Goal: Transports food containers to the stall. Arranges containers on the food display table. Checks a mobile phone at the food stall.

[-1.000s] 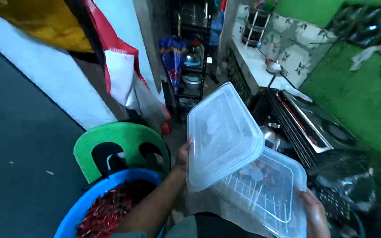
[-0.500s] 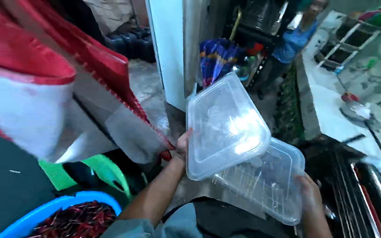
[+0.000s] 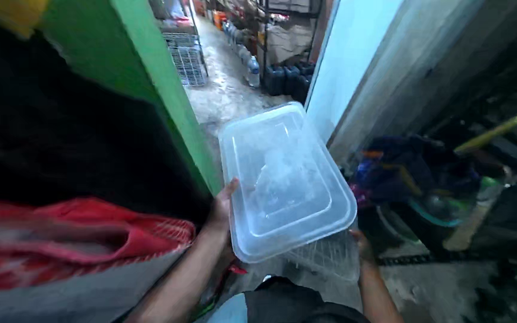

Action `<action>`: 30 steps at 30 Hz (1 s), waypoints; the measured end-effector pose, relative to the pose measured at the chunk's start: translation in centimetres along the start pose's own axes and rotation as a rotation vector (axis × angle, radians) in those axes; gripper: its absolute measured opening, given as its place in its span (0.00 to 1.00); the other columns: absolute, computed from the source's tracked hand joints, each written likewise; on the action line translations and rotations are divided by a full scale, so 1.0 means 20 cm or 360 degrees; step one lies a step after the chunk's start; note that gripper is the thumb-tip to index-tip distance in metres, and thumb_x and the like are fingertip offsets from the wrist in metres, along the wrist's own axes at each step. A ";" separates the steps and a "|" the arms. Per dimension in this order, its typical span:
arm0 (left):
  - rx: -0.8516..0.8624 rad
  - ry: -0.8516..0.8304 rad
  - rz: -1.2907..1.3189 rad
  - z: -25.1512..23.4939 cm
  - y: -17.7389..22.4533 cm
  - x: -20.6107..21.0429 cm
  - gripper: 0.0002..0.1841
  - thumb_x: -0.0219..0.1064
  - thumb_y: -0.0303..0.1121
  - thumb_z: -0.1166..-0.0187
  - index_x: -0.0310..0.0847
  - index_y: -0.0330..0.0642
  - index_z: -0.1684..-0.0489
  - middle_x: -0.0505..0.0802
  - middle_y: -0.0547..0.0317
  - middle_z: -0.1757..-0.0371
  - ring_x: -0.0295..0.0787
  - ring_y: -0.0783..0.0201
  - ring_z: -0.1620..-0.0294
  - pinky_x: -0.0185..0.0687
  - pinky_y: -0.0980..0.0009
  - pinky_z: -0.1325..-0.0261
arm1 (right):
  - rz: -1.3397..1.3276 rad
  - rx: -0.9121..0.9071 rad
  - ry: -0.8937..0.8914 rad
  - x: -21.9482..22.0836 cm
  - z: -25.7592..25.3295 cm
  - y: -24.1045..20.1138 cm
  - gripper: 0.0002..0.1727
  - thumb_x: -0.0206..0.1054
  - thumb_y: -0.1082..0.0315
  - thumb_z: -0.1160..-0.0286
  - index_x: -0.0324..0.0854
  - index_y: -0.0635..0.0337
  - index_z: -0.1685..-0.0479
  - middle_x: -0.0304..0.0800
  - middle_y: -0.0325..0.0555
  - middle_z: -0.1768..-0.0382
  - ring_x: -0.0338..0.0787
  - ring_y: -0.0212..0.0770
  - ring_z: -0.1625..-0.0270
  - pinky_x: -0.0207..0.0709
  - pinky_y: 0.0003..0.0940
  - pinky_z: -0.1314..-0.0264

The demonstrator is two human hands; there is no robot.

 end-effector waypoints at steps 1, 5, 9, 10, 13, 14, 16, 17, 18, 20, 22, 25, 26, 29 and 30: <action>-0.0001 0.0032 0.0012 -0.06 -0.01 -0.02 0.19 0.40 0.37 0.04 0.77 0.38 0.45 0.94 0.55 0.65 0.95 0.65 0.65 0.93 0.67 0.61 | 0.0026 -0.0001 -0.0060 0.07 -0.12 -0.05 0.14 0.53 0.73 0.12 0.77 0.71 0.38 0.86 0.47 0.57 0.85 0.30 0.59 0.83 0.29 0.54; 0.0025 0.0227 -0.0118 -0.26 -0.03 -0.07 0.17 0.45 0.36 0.05 0.74 0.33 0.36 0.96 0.51 0.62 0.96 0.62 0.63 0.95 0.64 0.59 | 0.0100 -0.0017 -0.0295 0.37 -0.58 -0.32 0.12 0.49 0.76 0.13 0.74 0.70 0.40 0.85 0.41 0.63 0.85 0.24 0.64 0.83 0.21 0.60; 0.0155 0.0402 -0.0011 -0.53 -0.04 -0.08 0.16 0.48 0.35 0.07 0.72 0.34 0.35 0.96 0.53 0.62 0.96 0.63 0.64 0.95 0.65 0.60 | 0.0181 -0.0175 -0.0560 0.76 -1.13 -0.59 0.10 0.52 0.77 0.16 0.79 0.70 0.49 0.89 0.43 0.66 0.89 0.28 0.65 0.86 0.27 0.59; 0.0214 0.0476 0.0024 -0.62 -0.03 -0.08 0.15 0.47 0.35 0.07 0.74 0.35 0.37 0.96 0.55 0.63 0.96 0.64 0.64 0.95 0.66 0.60 | 0.0239 -0.0264 -0.0660 0.88 -1.27 -0.65 0.11 0.52 0.76 0.17 0.80 0.70 0.52 0.90 0.42 0.66 0.89 0.27 0.64 0.87 0.26 0.56; 0.0398 0.0689 0.0125 -0.91 0.05 -0.06 0.14 0.45 0.33 0.06 0.75 0.37 0.40 0.95 0.60 0.64 0.95 0.69 0.64 0.94 0.70 0.60 | 0.0317 -0.0326 -0.0948 1.33 -1.60 -0.90 0.14 0.51 0.78 0.19 0.74 0.71 0.41 0.88 0.35 0.63 0.88 0.20 0.61 0.84 0.20 0.52; 0.0465 0.0735 0.0165 -1.01 0.10 -0.04 0.14 0.44 0.33 0.06 0.76 0.38 0.42 0.95 0.61 0.65 0.95 0.69 0.65 0.94 0.71 0.61 | 0.0305 -0.0269 -0.1032 1.50 -1.69 -1.00 0.17 0.51 0.78 0.19 0.71 0.72 0.35 0.88 0.36 0.62 0.88 0.20 0.62 0.84 0.20 0.54; 0.0577 0.0780 0.0212 -1.22 0.22 -0.01 0.15 0.42 0.33 0.07 0.77 0.40 0.47 0.95 0.62 0.67 0.95 0.70 0.66 0.94 0.72 0.63 | 0.0340 -0.0180 -0.1184 1.82 -1.87 -1.13 0.20 0.52 0.77 0.21 0.69 0.72 0.30 0.88 0.39 0.60 0.88 0.23 0.62 0.85 0.22 0.56; 0.0632 0.0808 0.0200 -1.32 0.27 -0.01 0.16 0.41 0.33 0.07 0.78 0.42 0.49 0.95 0.63 0.67 0.95 0.71 0.66 0.93 0.73 0.63 | 0.0386 -0.0156 -0.1232 1.97 -1.96 -1.19 0.21 0.53 0.76 0.22 0.69 0.71 0.29 0.88 0.42 0.58 0.88 0.25 0.61 0.85 0.24 0.56; 0.0672 0.0847 0.0174 -1.40 0.31 -0.01 0.16 0.42 0.33 0.07 0.79 0.43 0.51 0.95 0.65 0.67 0.94 0.72 0.66 0.93 0.74 0.62 | 0.0456 -0.0146 -0.1264 2.12 -2.04 -1.24 0.22 0.53 0.75 0.22 0.70 0.71 0.28 0.87 0.44 0.57 0.88 0.26 0.61 0.85 0.25 0.56; 0.0711 0.0950 0.0117 -1.57 0.39 -0.01 0.15 0.43 0.33 0.07 0.79 0.43 0.51 0.94 0.66 0.67 0.93 0.74 0.66 0.92 0.75 0.62 | 0.0605 -0.0170 -0.1317 2.39 -2.17 -1.34 0.21 0.53 0.75 0.19 0.70 0.72 0.28 0.85 0.46 0.56 0.85 0.27 0.62 0.82 0.24 0.57; 0.0731 0.1015 0.0108 -1.75 0.46 -0.01 0.15 0.42 0.32 0.07 0.78 0.42 0.48 0.95 0.66 0.67 0.94 0.73 0.65 0.92 0.74 0.61 | 0.0670 -0.0205 -0.1393 2.66 -2.30 -1.41 0.21 0.53 0.76 0.20 0.71 0.71 0.30 0.85 0.42 0.58 0.85 0.24 0.64 0.81 0.22 0.58; 0.0787 0.0994 0.0181 -2.10 0.57 -0.03 0.16 0.41 0.31 0.07 0.77 0.40 0.44 0.96 0.60 0.63 0.96 0.69 0.62 0.94 0.70 0.57 | 0.0713 -0.0230 -0.1460 3.02 -2.53 -1.49 0.23 0.53 0.75 0.20 0.70 0.70 0.26 0.85 0.44 0.55 0.84 0.24 0.62 0.81 0.22 0.57; 0.0788 0.0982 0.0195 -2.25 0.62 -0.04 0.16 0.41 0.32 0.07 0.76 0.39 0.42 0.96 0.59 0.62 0.96 0.68 0.60 0.94 0.69 0.56 | 0.0701 -0.0239 -0.1463 3.13 -2.62 -1.52 0.23 0.53 0.75 0.20 0.70 0.70 0.26 0.86 0.45 0.52 0.85 0.25 0.59 0.81 0.23 0.54; 0.0689 0.0961 0.0258 -2.74 0.77 -0.04 0.16 0.42 0.33 0.06 0.76 0.38 0.43 0.95 0.57 0.63 0.95 0.67 0.62 0.93 0.69 0.59 | 0.0557 -0.0264 -0.1370 3.34 -2.89 -1.61 0.21 0.50 0.74 0.19 0.70 0.70 0.28 0.86 0.39 0.58 0.86 0.20 0.63 0.82 0.19 0.58; 0.0629 0.0921 0.0273 -2.92 0.83 -0.03 0.16 0.43 0.34 0.05 0.76 0.37 0.43 0.95 0.56 0.64 0.95 0.66 0.64 0.93 0.69 0.61 | 0.0502 -0.0251 -0.1331 3.39 -2.98 -1.65 0.21 0.49 0.74 0.18 0.70 0.69 0.29 0.86 0.36 0.61 0.86 0.19 0.65 0.82 0.18 0.60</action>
Point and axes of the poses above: each hand's wrist, its own z-axis away from the middle knuckle, its own x-axis out of the palm, y = z × x, the point moved 7 cm from there along -z, towards the middle knuckle
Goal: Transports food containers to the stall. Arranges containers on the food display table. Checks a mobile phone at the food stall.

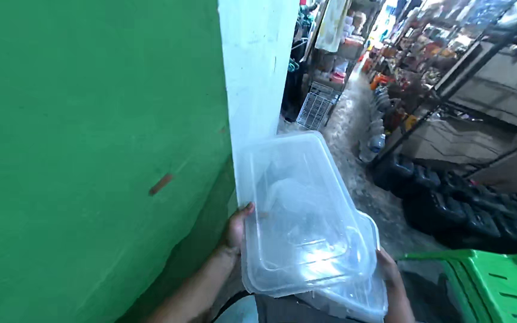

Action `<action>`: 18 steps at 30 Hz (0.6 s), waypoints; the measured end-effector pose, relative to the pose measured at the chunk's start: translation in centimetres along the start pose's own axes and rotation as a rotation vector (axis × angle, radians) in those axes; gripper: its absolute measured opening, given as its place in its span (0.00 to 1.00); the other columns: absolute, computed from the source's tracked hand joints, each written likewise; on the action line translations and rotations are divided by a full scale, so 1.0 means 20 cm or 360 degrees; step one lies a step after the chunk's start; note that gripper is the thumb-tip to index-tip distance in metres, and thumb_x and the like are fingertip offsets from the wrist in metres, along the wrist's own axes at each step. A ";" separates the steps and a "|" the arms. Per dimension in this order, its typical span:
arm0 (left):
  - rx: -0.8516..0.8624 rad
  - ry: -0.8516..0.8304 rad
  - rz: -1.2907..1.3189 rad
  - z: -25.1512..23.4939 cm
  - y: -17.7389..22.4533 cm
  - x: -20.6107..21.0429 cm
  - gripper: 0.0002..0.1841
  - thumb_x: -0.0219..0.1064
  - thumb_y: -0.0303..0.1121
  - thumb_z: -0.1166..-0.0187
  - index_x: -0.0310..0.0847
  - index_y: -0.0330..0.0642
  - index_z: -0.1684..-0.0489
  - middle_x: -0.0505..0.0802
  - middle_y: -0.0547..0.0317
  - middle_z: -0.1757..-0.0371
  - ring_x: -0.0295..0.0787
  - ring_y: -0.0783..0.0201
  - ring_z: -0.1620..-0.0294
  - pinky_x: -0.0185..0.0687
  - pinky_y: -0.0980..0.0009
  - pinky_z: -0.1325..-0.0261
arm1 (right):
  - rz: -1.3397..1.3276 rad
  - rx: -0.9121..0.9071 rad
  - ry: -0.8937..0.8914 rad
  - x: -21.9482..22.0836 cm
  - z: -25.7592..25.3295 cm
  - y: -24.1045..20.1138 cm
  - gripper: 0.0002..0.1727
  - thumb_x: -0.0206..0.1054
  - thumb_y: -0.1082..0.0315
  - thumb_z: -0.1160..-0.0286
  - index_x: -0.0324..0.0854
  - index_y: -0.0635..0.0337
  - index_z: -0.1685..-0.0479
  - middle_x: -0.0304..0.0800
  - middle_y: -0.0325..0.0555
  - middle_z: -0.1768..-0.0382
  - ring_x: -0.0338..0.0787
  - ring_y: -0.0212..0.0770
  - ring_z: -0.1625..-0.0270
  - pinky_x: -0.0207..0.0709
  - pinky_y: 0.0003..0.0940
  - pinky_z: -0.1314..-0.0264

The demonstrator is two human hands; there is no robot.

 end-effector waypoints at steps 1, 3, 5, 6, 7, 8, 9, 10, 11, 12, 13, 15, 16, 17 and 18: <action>-0.0064 -0.0061 -0.0006 -0.16 -0.03 0.12 0.16 0.44 0.34 0.05 0.76 0.36 0.42 0.95 0.54 0.64 0.95 0.64 0.64 0.93 0.67 0.61 | -0.0043 -0.0009 0.0043 -0.05 -0.08 -0.05 0.20 0.48 0.74 0.17 0.70 0.68 0.30 0.87 0.34 0.63 0.86 0.18 0.66 0.84 0.17 0.61; -0.0221 -0.0205 -0.0032 -0.44 -0.10 0.40 0.17 0.44 0.36 0.06 0.77 0.36 0.41 0.95 0.52 0.63 0.95 0.62 0.63 0.93 0.65 0.59 | -0.0096 -0.0035 0.0165 -0.21 -0.24 -0.13 0.18 0.46 0.74 0.17 0.71 0.65 0.32 0.88 0.30 0.65 0.88 0.17 0.66 0.86 0.18 0.61; -0.0362 -0.0331 -0.0071 -0.70 -0.18 0.69 0.16 0.45 0.35 0.06 0.76 0.37 0.40 0.94 0.53 0.63 0.94 0.63 0.63 0.92 0.66 0.59 | -0.0195 -0.0093 0.0246 -0.36 -0.41 -0.20 0.17 0.45 0.75 0.18 0.72 0.61 0.36 0.89 0.26 0.66 0.88 0.17 0.65 0.87 0.20 0.59; -0.0405 -0.0410 -0.0079 -0.84 -0.22 0.84 0.15 0.45 0.34 0.06 0.75 0.37 0.39 0.94 0.54 0.63 0.94 0.64 0.63 0.92 0.67 0.59 | -0.0271 -0.0134 0.0271 -0.41 -0.50 -0.24 0.16 0.44 0.76 0.18 0.73 0.57 0.40 0.90 0.24 0.67 0.90 0.17 0.65 0.88 0.20 0.58; -0.0448 -0.0482 -0.0082 -0.97 -0.28 0.97 0.14 0.46 0.34 0.06 0.75 0.37 0.40 0.94 0.54 0.63 0.95 0.65 0.64 0.93 0.67 0.60 | -0.0329 -0.0186 0.0280 -0.47 -0.60 -0.29 0.16 0.44 0.76 0.19 0.75 0.53 0.44 0.92 0.22 0.67 0.91 0.17 0.63 0.89 0.21 0.56; -0.0499 -0.0562 -0.0078 -1.11 -0.33 1.10 0.15 0.46 0.35 0.06 0.75 0.37 0.39 0.94 0.55 0.62 0.95 0.65 0.62 0.93 0.68 0.58 | -0.0349 -0.0226 0.0299 -0.52 -0.72 -0.33 0.16 0.46 0.76 0.20 0.77 0.51 0.47 0.93 0.23 0.66 0.92 0.19 0.61 0.90 0.23 0.54; -0.0537 -0.0635 -0.0064 -1.24 -0.38 1.22 0.15 0.46 0.36 0.06 0.74 0.38 0.37 0.94 0.55 0.61 0.94 0.65 0.61 0.93 0.67 0.56 | -0.0322 -0.0254 0.0313 -0.57 -0.86 -0.37 0.15 0.48 0.76 0.21 0.76 0.51 0.47 0.93 0.23 0.64 0.92 0.19 0.59 0.90 0.24 0.52; -0.0559 -0.0701 -0.0040 -1.38 -0.43 1.33 0.15 0.46 0.36 0.06 0.74 0.38 0.36 0.94 0.55 0.60 0.95 0.65 0.60 0.93 0.68 0.55 | -0.0275 -0.0276 0.0310 -0.61 -1.00 -0.42 0.14 0.48 0.76 0.22 0.74 0.50 0.46 0.92 0.22 0.63 0.92 0.19 0.58 0.90 0.23 0.50; -0.0568 -0.0745 -0.0007 -1.52 -0.47 1.43 0.15 0.45 0.36 0.06 0.74 0.39 0.38 0.95 0.55 0.60 0.95 0.65 0.60 0.93 0.67 0.54 | -0.0258 -0.0300 0.0309 -0.64 -1.15 -0.48 0.14 0.49 0.76 0.22 0.75 0.50 0.47 0.92 0.22 0.64 0.92 0.19 0.59 0.90 0.22 0.51; -0.0554 -0.0759 0.0034 -1.66 -0.50 1.53 0.15 0.44 0.35 0.06 0.75 0.39 0.39 0.95 0.55 0.61 0.96 0.65 0.60 0.93 0.67 0.55 | -0.0277 -0.0330 0.0293 -0.66 -1.32 -0.54 0.14 0.50 0.75 0.23 0.77 0.49 0.48 0.94 0.22 0.64 0.93 0.19 0.59 0.90 0.23 0.52; -0.0534 -0.0739 0.0079 -1.80 -0.50 1.62 0.15 0.44 0.35 0.05 0.75 0.38 0.39 0.95 0.54 0.61 0.96 0.64 0.60 0.93 0.67 0.55 | -0.0312 -0.0348 0.0251 -0.67 -1.52 -0.62 0.14 0.51 0.75 0.21 0.78 0.49 0.47 0.95 0.23 0.63 0.93 0.20 0.59 0.90 0.23 0.51; -0.0490 -0.0654 0.0132 -2.07 -0.46 1.76 0.15 0.42 0.35 0.05 0.73 0.38 0.37 0.95 0.53 0.61 0.96 0.63 0.60 0.94 0.66 0.55 | -0.0324 -0.0308 0.0194 -0.62 -1.90 -0.78 0.14 0.50 0.74 0.21 0.76 0.50 0.45 0.94 0.24 0.64 0.92 0.20 0.60 0.90 0.23 0.53; -0.0459 -0.0606 0.0153 -2.21 -0.42 1.82 0.15 0.42 0.35 0.05 0.73 0.38 0.38 0.95 0.53 0.61 0.96 0.63 0.60 0.93 0.66 0.55 | -0.0272 -0.0270 0.0154 -0.56 -2.10 -0.87 0.15 0.49 0.74 0.20 0.74 0.52 0.42 0.93 0.23 0.64 0.92 0.19 0.61 0.89 0.22 0.53; -0.0421 -0.0558 0.0178 -2.35 -0.39 1.85 0.16 0.42 0.35 0.05 0.74 0.38 0.38 0.95 0.53 0.61 0.95 0.63 0.60 0.93 0.66 0.54 | -0.0205 -0.0239 0.0098 -0.49 -2.30 -0.97 0.16 0.46 0.75 0.20 0.71 0.55 0.37 0.91 0.24 0.62 0.91 0.18 0.60 0.88 0.20 0.53; -0.0381 -0.0512 0.0209 -2.48 -0.36 1.88 0.16 0.42 0.35 0.05 0.74 0.38 0.38 0.95 0.53 0.60 0.95 0.63 0.59 0.93 0.66 0.54 | -0.0132 -0.0215 0.0064 -0.42 -2.48 -1.06 0.18 0.44 0.75 0.20 0.69 0.57 0.35 0.89 0.24 0.62 0.90 0.17 0.60 0.87 0.19 0.53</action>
Point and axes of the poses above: each hand's wrist, its own z-axis away from the middle knuckle, its own x-axis out of the palm, y = z × x, the point moved 7 cm from there along -z, towards the middle knuckle
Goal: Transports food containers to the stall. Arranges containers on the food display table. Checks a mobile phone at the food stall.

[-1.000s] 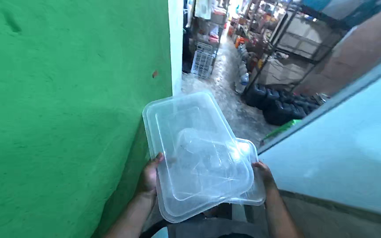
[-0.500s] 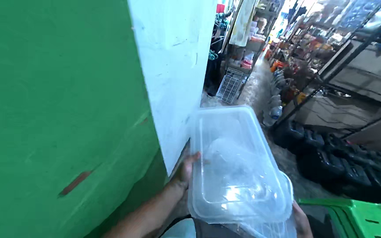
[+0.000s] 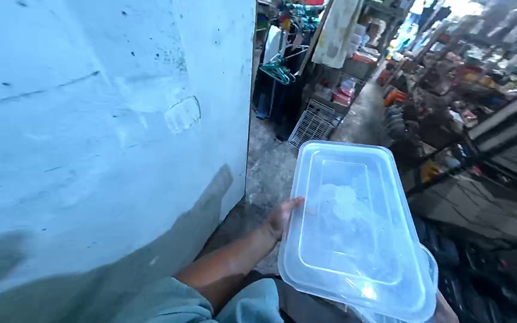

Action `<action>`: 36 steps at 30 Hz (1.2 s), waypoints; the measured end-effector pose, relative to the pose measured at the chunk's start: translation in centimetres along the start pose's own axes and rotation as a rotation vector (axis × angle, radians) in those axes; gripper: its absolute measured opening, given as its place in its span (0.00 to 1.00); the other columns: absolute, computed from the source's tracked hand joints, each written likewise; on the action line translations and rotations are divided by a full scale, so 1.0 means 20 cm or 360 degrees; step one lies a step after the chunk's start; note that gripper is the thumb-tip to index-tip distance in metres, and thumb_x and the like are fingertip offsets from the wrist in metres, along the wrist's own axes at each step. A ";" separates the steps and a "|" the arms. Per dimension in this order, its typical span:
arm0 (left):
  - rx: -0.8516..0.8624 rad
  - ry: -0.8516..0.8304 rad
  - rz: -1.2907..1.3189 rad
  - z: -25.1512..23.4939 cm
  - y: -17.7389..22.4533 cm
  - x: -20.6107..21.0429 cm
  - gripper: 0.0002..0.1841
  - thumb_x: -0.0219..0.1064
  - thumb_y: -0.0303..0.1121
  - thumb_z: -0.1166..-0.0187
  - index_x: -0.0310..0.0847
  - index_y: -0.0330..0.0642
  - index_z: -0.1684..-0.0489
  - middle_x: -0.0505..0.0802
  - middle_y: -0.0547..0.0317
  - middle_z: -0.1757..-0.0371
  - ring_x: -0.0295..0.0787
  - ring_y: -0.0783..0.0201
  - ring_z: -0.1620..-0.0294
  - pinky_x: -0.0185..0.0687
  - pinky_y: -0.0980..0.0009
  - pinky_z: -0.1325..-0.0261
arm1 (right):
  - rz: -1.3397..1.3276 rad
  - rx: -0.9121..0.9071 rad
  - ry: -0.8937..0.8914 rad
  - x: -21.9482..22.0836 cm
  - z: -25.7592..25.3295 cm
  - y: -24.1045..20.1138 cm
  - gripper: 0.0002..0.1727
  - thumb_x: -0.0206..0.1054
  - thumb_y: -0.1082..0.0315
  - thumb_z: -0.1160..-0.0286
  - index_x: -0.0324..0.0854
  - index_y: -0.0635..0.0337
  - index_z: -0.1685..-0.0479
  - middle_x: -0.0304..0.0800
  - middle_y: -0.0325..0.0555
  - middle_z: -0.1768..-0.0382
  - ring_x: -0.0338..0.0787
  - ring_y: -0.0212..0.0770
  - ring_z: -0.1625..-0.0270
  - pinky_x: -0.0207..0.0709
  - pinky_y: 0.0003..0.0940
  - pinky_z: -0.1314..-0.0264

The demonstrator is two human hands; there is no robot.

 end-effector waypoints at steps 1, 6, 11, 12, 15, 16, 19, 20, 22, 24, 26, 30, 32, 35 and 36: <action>0.0054 0.0058 0.0030 -0.12 0.06 -0.02 0.16 0.42 0.35 0.05 0.74 0.37 0.39 0.95 0.52 0.61 0.95 0.63 0.59 0.94 0.66 0.54 | 0.0029 0.0011 -0.0051 0.10 -0.20 -0.04 0.18 0.43 0.75 0.18 0.68 0.57 0.33 0.90 0.24 0.60 0.90 0.16 0.59 0.87 0.18 0.52; 0.0350 0.0229 0.0085 -0.74 0.45 -0.20 0.19 0.40 0.36 0.05 0.77 0.37 0.43 0.96 0.52 0.62 0.96 0.62 0.60 0.94 0.66 0.55 | 0.0025 0.0086 -0.0239 0.68 -1.10 -0.09 0.18 0.42 0.75 0.16 0.69 0.59 0.33 0.91 0.27 0.61 0.91 0.18 0.60 0.88 0.19 0.55; 0.0384 0.0232 0.0078 -1.42 0.85 -0.28 0.19 0.39 0.37 0.05 0.76 0.37 0.40 0.96 0.50 0.59 0.97 0.60 0.58 0.94 0.63 0.53 | -0.0120 0.0141 -0.0361 1.12 -1.82 -0.04 0.19 0.44 0.72 0.17 0.71 0.57 0.32 0.93 0.30 0.59 0.93 0.22 0.58 0.90 0.24 0.53; 0.0371 0.0237 0.0063 -1.56 0.93 -0.27 0.19 0.39 0.37 0.05 0.76 0.38 0.40 0.96 0.51 0.59 0.96 0.61 0.58 0.94 0.64 0.53 | -0.0124 0.0138 -0.0368 1.20 -1.96 -0.07 0.18 0.44 0.72 0.16 0.70 0.57 0.32 0.93 0.30 0.59 0.93 0.21 0.58 0.90 0.24 0.53; 0.0331 0.0298 0.0029 -1.94 1.12 -0.27 0.18 0.42 0.37 0.05 0.75 0.37 0.36 0.95 0.49 0.58 0.96 0.60 0.57 0.94 0.64 0.53 | -0.0079 0.0160 -0.0309 1.39 -2.30 -0.16 0.18 0.44 0.72 0.15 0.70 0.58 0.31 0.91 0.31 0.59 0.92 0.22 0.58 0.89 0.24 0.52; 0.0328 0.0317 0.0023 -2.07 1.18 -0.28 0.18 0.43 0.37 0.05 0.74 0.36 0.35 0.95 0.49 0.57 0.96 0.60 0.57 0.94 0.63 0.52 | -0.0078 0.0159 -0.0302 1.46 -2.43 -0.19 0.18 0.44 0.72 0.15 0.70 0.58 0.32 0.92 0.30 0.59 0.92 0.22 0.58 0.90 0.24 0.52; 0.0391 0.0319 0.0057 -2.47 1.39 -0.33 0.18 0.42 0.37 0.05 0.73 0.36 0.35 0.95 0.48 0.58 0.96 0.59 0.57 0.94 0.63 0.52 | -0.0077 0.0147 -0.0373 1.74 -2.90 -0.27 0.18 0.45 0.71 0.14 0.72 0.58 0.32 0.93 0.31 0.59 0.93 0.23 0.59 0.90 0.25 0.54; 0.0440 0.0337 0.0063 -2.59 1.45 -0.38 0.18 0.41 0.36 0.05 0.73 0.35 0.35 0.95 0.48 0.58 0.96 0.59 0.57 0.94 0.62 0.53 | -0.0083 0.0149 -0.0424 1.86 -3.05 -0.29 0.18 0.46 0.71 0.15 0.72 0.58 0.31 0.94 0.33 0.59 0.93 0.24 0.58 0.91 0.26 0.55; 0.0567 0.0449 0.0065 -2.79 1.60 -0.50 0.19 0.41 0.37 0.04 0.75 0.33 0.37 0.95 0.47 0.59 0.96 0.58 0.59 0.94 0.61 0.53 | -0.0104 0.0136 -0.0551 2.16 -3.36 -0.35 0.19 0.48 0.69 0.17 0.73 0.58 0.30 0.94 0.37 0.57 0.94 0.28 0.58 0.92 0.29 0.55; 0.0718 0.0624 0.0109 -2.91 1.80 -0.59 0.20 0.40 0.37 0.04 0.76 0.34 0.38 0.96 0.48 0.60 0.96 0.58 0.60 0.94 0.62 0.56 | -0.0063 0.0153 -0.0670 2.53 -3.63 -0.45 0.20 0.49 0.70 0.19 0.73 0.59 0.31 0.93 0.38 0.58 0.94 0.28 0.59 0.92 0.30 0.57; 0.0902 0.0809 0.0164 -2.96 2.02 -0.69 0.20 0.40 0.38 0.05 0.76 0.36 0.39 0.96 0.49 0.61 0.96 0.60 0.61 0.94 0.63 0.59 | 0.0078 0.0166 -0.0771 2.94 -3.90 -0.52 0.21 0.51 0.73 0.21 0.72 0.62 0.30 0.92 0.39 0.59 0.93 0.27 0.61 0.90 0.27 0.60; 0.1370 0.1083 0.0253 -2.98 2.40 -0.90 0.20 0.36 0.36 0.05 0.78 0.41 0.45 0.96 0.57 0.62 0.96 0.67 0.61 0.95 0.68 0.58 | 0.0273 0.0191 -0.1075 3.79 -4.26 -0.60 0.21 0.52 0.76 0.20 0.73 0.67 0.29 0.91 0.42 0.59 0.91 0.28 0.63 0.88 0.27 0.60; 0.1565 0.1205 0.0230 -2.97 2.60 -1.02 0.20 0.35 0.35 0.05 0.78 0.43 0.46 0.97 0.60 0.62 0.96 0.69 0.60 0.95 0.69 0.57 | 0.0255 0.0181 -0.1287 4.24 -4.35 -0.56 0.22 0.52 0.76 0.20 0.72 0.68 0.28 0.91 0.43 0.57 0.91 0.29 0.61 0.88 0.28 0.57; 0.1775 0.1296 0.0160 -2.99 2.94 -1.24 0.21 0.34 0.34 0.05 0.79 0.44 0.46 0.97 0.61 0.60 0.97 0.70 0.57 0.95 0.70 0.54 | 0.0137 0.0248 -0.1470 4.86 -4.42 -0.50 0.23 0.53 0.76 0.21 0.73 0.68 0.27 0.92 0.47 0.54 0.93 0.32 0.59 0.89 0.31 0.56; 0.1806 0.1318 0.0147 -3.02 3.07 -1.31 0.21 0.34 0.35 0.05 0.78 0.44 0.46 0.97 0.60 0.60 0.97 0.69 0.57 0.95 0.69 0.54 | 0.0111 0.0291 -0.1491 5.04 -4.43 -0.48 0.22 0.52 0.76 0.20 0.73 0.68 0.27 0.92 0.47 0.55 0.93 0.33 0.59 0.89 0.31 0.57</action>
Point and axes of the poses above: each hand's wrist, its own z-axis away from the middle knuckle, its own x-axis out of the palm, y = z × x, the point moved 7 cm from there along -z, towards the middle knuckle
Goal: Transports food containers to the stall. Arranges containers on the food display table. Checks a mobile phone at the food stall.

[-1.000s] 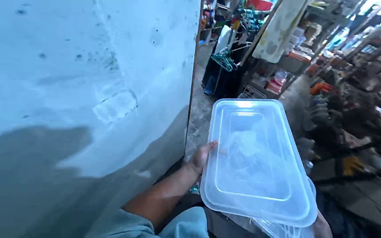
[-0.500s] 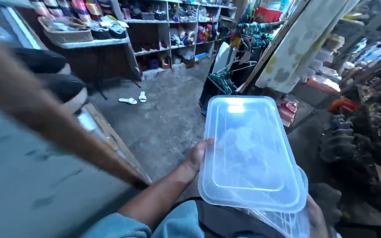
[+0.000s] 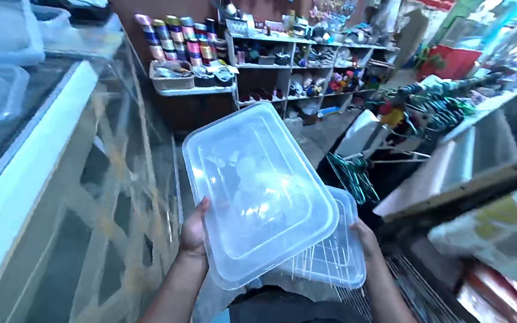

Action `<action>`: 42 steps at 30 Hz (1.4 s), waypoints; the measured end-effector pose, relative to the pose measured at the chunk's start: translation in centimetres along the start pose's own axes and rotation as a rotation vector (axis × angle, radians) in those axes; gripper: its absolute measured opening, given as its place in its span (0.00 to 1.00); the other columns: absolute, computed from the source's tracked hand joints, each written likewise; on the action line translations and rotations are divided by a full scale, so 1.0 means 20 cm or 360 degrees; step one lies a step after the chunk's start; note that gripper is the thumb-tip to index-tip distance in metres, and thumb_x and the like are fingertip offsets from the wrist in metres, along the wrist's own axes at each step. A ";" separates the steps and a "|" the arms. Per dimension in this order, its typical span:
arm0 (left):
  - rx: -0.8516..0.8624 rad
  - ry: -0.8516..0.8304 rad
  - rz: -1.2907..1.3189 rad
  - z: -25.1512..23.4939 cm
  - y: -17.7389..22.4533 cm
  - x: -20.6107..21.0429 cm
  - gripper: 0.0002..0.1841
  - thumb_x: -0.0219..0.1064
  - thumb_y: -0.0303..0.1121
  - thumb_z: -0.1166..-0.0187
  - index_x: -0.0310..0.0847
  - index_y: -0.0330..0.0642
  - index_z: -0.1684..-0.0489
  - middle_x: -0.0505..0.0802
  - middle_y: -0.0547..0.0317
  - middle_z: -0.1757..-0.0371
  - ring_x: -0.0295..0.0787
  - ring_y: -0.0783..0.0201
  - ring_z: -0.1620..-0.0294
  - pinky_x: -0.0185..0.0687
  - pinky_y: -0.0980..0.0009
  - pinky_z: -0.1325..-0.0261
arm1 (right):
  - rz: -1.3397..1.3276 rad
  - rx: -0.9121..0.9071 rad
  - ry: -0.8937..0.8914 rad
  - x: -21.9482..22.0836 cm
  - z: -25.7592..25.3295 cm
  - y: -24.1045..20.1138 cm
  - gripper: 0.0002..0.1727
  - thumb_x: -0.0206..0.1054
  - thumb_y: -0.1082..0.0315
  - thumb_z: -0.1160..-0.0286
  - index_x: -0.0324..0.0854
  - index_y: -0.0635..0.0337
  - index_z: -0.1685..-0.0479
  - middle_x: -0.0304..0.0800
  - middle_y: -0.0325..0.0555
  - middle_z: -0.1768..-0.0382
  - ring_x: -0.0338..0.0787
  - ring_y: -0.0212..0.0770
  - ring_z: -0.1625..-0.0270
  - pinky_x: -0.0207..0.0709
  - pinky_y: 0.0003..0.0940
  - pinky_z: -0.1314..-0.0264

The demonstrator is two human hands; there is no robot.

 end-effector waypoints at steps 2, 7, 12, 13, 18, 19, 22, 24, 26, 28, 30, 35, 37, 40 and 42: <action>0.0023 0.0013 -0.0006 -0.29 0.01 0.07 0.22 0.33 0.35 0.05 0.79 0.44 0.46 0.97 0.60 0.60 0.97 0.69 0.57 0.95 0.69 0.54 | -0.0058 0.0067 -0.0023 0.15 -0.27 -0.06 0.22 0.52 0.76 0.20 0.73 0.67 0.28 0.92 0.48 0.55 0.93 0.34 0.60 0.89 0.32 0.58; -0.0055 -0.0128 0.0002 -1.01 -0.10 0.38 0.23 0.33 0.35 0.06 0.80 0.45 0.49 0.98 0.59 0.60 0.97 0.68 0.58 0.96 0.68 0.54 | -0.0156 0.0066 0.0042 0.33 -0.90 -0.27 0.19 0.51 0.76 0.20 0.76 0.65 0.32 0.92 0.45 0.59 0.92 0.33 0.63 0.89 0.31 0.61; -0.0060 -0.0354 0.0071 -1.74 -0.38 0.67 0.24 0.34 0.36 0.06 0.83 0.47 0.50 0.98 0.60 0.58 0.97 0.69 0.55 0.95 0.68 0.51 | -0.0075 0.0051 0.0103 0.37 -1.65 -0.50 0.21 0.54 0.76 0.21 0.76 0.66 0.30 0.92 0.47 0.56 0.92 0.34 0.60 0.88 0.33 0.58; -0.0027 -0.0387 0.0064 -1.87 -0.43 0.71 0.24 0.35 0.36 0.07 0.84 0.48 0.50 0.98 0.61 0.57 0.97 0.70 0.54 0.95 0.69 0.50 | -0.0070 0.0052 0.0077 0.39 -1.82 -0.55 0.22 0.54 0.76 0.20 0.75 0.66 0.28 0.92 0.48 0.55 0.92 0.35 0.59 0.89 0.33 0.56; 0.0179 -0.0357 -0.0080 -2.58 -0.55 0.91 0.25 0.35 0.35 0.07 0.86 0.53 0.52 0.98 0.70 0.56 0.95 0.77 0.51 0.92 0.75 0.46 | -0.0010 0.0029 -0.0117 0.66 -2.72 -0.89 0.19 0.57 0.77 0.22 0.77 0.66 0.32 0.90 0.47 0.58 0.90 0.34 0.62 0.87 0.33 0.57; 0.0210 -0.0349 -0.0106 -2.71 -0.56 0.95 0.26 0.34 0.34 0.07 0.86 0.54 0.52 0.98 0.72 0.56 0.95 0.79 0.51 0.92 0.76 0.46 | -0.0010 0.0020 -0.0158 0.72 -2.88 -0.97 0.19 0.57 0.77 0.23 0.78 0.66 0.34 0.91 0.46 0.59 0.90 0.34 0.62 0.87 0.33 0.57; 0.0331 -0.0322 -0.0173 -3.09 -0.62 1.07 0.26 0.34 0.33 0.07 0.86 0.56 0.51 0.98 0.75 0.56 0.94 0.81 0.51 0.91 0.79 0.45 | 0.0025 0.0021 -0.0228 0.88 -3.37 -1.14 0.19 0.57 0.78 0.23 0.77 0.67 0.33 0.90 0.46 0.59 0.89 0.33 0.63 0.86 0.32 0.57; 0.0400 -0.0295 -0.0194 -3.36 -0.66 1.17 0.27 0.32 0.31 0.08 0.86 0.54 0.51 0.98 0.76 0.57 0.94 0.82 0.52 0.90 0.80 0.45 | -0.0005 0.0024 -0.0250 0.96 -3.69 -1.22 0.20 0.57 0.80 0.23 0.77 0.68 0.32 0.90 0.46 0.59 0.89 0.32 0.63 0.85 0.31 0.58; 0.0397 -0.0318 -0.0193 -3.68 -0.76 1.30 0.27 0.31 0.31 0.08 0.85 0.54 0.51 0.98 0.75 0.57 0.94 0.81 0.52 0.90 0.79 0.45 | -0.0042 0.0013 -0.0206 0.99 -3.99 -1.26 0.19 0.56 0.80 0.23 0.77 0.68 0.33 0.89 0.45 0.60 0.89 0.32 0.64 0.85 0.30 0.59; 0.0316 -0.0399 -0.0151 -3.99 -0.90 1.44 0.25 0.34 0.33 0.08 0.85 0.54 0.50 0.98 0.72 0.55 0.94 0.78 0.49 0.91 0.76 0.43 | -0.0102 0.0035 -0.0105 0.95 -4.24 -1.22 0.21 0.56 0.79 0.23 0.76 0.68 0.31 0.89 0.48 0.57 0.89 0.34 0.61 0.86 0.32 0.57; 0.0165 -0.0489 -0.0099 -4.31 -1.07 1.67 0.25 0.33 0.34 0.08 0.84 0.53 0.49 0.98 0.70 0.55 0.95 0.76 0.49 0.92 0.74 0.44 | -0.0176 0.0030 0.0040 0.85 -4.46 -1.22 0.23 0.55 0.78 0.22 0.74 0.68 0.28 0.90 0.49 0.55 0.91 0.35 0.60 0.87 0.33 0.55; -0.0466 -0.0630 -0.0013 -4.97 -1.66 2.32 0.22 0.35 0.36 0.06 0.81 0.48 0.48 0.98 0.59 0.61 0.98 0.66 0.59 0.96 0.66 0.57 | -0.0267 0.0003 0.0530 0.42 -4.79 -1.31 0.23 0.53 0.77 0.21 0.72 0.67 0.26 0.91 0.49 0.55 0.91 0.35 0.60 0.88 0.34 0.57; -0.0688 -0.0749 0.0026 -5.17 -1.96 2.58 0.22 0.34 0.37 0.06 0.79 0.45 0.46 0.98 0.54 0.60 0.98 0.62 0.59 0.97 0.63 0.57 | -0.0347 -0.0012 0.0751 0.23 -4.87 -1.35 0.23 0.53 0.77 0.20 0.72 0.67 0.25 0.91 0.49 0.55 0.92 0.35 0.60 0.89 0.33 0.58; -0.0917 -0.0920 0.0064 -5.41 -2.43 3.00 0.21 0.35 0.37 0.06 0.79 0.43 0.46 0.98 0.52 0.60 0.98 0.61 0.59 0.96 0.62 0.57 | -0.0427 -0.0106 0.1015 -0.07 -5.06 -1.41 0.22 0.52 0.76 0.22 0.74 0.66 0.28 0.92 0.46 0.57 0.92 0.33 0.61 0.89 0.31 0.60; -0.1035 -0.0993 0.0150 -5.54 -2.71 3.22 0.21 0.37 0.36 0.08 0.80 0.42 0.47 0.97 0.49 0.60 0.98 0.58 0.58 0.96 0.60 0.56 | -0.0420 -0.0132 0.1121 -0.25 -5.23 -1.47 0.21 0.53 0.76 0.23 0.75 0.65 0.31 0.92 0.45 0.57 0.93 0.32 0.61 0.89 0.31 0.60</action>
Point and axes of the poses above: each hand's wrist, its own z-axis away from the middle knuckle, its own x-axis out of the palm, y = z × x, the point moved 7 cm from there along -z, towards the middle knuckle
